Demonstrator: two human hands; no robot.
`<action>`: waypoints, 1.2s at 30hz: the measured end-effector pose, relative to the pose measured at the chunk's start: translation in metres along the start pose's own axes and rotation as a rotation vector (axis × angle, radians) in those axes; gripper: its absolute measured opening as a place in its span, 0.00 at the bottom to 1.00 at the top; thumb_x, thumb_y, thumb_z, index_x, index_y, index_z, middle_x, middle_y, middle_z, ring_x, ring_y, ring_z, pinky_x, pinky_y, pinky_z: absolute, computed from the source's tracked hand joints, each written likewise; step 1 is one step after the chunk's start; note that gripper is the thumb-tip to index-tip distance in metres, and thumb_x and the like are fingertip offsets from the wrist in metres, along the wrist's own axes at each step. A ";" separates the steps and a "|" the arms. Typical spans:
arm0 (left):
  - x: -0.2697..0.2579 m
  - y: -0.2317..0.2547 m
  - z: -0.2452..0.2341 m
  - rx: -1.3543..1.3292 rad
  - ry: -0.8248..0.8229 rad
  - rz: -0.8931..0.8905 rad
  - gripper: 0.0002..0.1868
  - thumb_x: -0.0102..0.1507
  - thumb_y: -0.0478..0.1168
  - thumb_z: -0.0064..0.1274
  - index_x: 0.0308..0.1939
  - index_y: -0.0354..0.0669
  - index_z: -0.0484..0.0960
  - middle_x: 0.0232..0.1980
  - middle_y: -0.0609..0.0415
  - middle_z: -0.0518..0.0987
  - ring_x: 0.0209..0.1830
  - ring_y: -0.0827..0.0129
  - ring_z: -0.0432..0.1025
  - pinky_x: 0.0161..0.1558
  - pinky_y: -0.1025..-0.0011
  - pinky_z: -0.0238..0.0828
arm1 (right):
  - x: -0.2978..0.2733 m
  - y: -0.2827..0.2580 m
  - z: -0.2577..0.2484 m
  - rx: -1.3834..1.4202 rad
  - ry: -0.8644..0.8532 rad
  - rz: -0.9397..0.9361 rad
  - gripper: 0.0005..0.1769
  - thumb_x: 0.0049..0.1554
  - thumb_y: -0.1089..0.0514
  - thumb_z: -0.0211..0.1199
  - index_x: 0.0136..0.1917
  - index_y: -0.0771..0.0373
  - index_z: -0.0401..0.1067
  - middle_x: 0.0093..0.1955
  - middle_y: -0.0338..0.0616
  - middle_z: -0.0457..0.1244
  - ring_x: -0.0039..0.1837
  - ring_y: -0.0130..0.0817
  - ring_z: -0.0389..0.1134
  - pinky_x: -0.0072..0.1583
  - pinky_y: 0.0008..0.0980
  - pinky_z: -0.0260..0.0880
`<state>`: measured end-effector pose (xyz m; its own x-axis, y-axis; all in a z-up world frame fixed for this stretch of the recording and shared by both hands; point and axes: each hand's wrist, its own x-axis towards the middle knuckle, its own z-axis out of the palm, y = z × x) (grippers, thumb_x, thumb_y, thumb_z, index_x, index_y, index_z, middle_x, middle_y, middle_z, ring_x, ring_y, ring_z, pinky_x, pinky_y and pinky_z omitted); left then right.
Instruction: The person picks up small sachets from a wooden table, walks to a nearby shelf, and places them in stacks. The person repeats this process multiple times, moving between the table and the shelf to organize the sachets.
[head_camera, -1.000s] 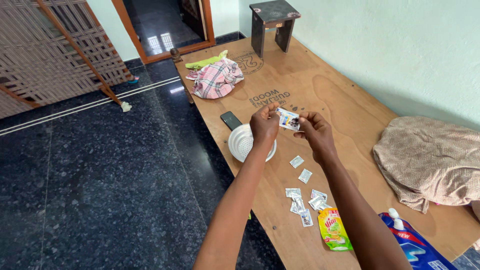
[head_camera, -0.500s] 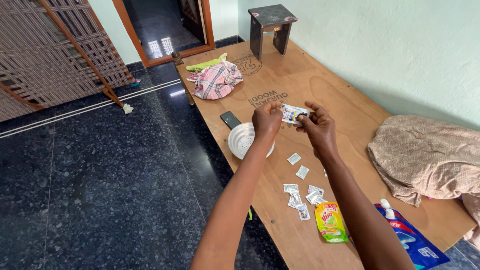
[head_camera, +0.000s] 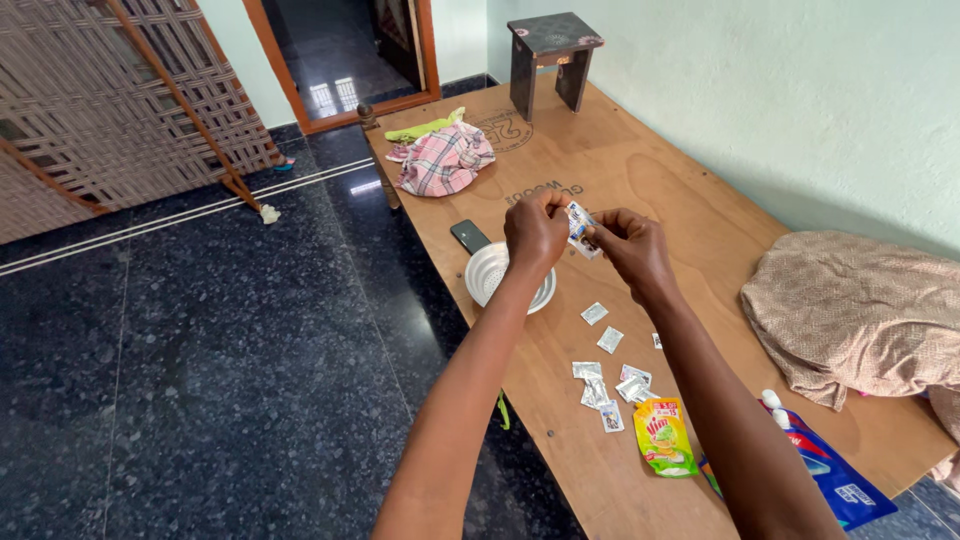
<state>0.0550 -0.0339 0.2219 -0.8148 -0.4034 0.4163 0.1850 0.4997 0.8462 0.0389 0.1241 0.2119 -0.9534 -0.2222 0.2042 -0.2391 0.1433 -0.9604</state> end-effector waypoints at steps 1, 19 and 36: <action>0.000 0.000 -0.002 0.022 0.004 0.009 0.06 0.58 0.33 0.56 0.36 0.40 0.86 0.33 0.48 0.85 0.32 0.62 0.80 0.40 0.65 0.75 | 0.000 -0.003 0.001 0.016 -0.025 -0.013 0.12 0.58 0.58 0.68 0.51 0.70 0.78 0.40 0.38 0.69 0.40 0.21 0.63 0.41 0.25 0.62; -0.010 0.020 -0.057 -0.096 0.085 0.012 0.09 0.58 0.41 0.60 0.36 0.38 0.87 0.32 0.50 0.86 0.31 0.67 0.81 0.37 0.68 0.76 | -0.005 -0.056 0.041 0.166 -0.101 -0.037 0.13 0.62 0.53 0.66 0.50 0.67 0.79 0.38 0.36 0.68 0.36 0.20 0.61 0.36 0.25 0.57; -0.063 -0.006 -0.231 0.032 0.472 -0.010 0.11 0.59 0.44 0.61 0.33 0.39 0.87 0.29 0.51 0.85 0.27 0.70 0.80 0.33 0.70 0.74 | -0.058 -0.111 0.197 0.444 -0.454 -0.229 0.11 0.64 0.57 0.61 0.55 0.66 0.76 0.44 0.31 0.69 0.44 0.15 0.66 0.46 0.19 0.67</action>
<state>0.2322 -0.1890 0.2675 -0.4762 -0.7089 0.5203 0.1556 0.5144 0.8433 0.1569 -0.0691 0.2688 -0.6926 -0.5966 0.4055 -0.2355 -0.3444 -0.9088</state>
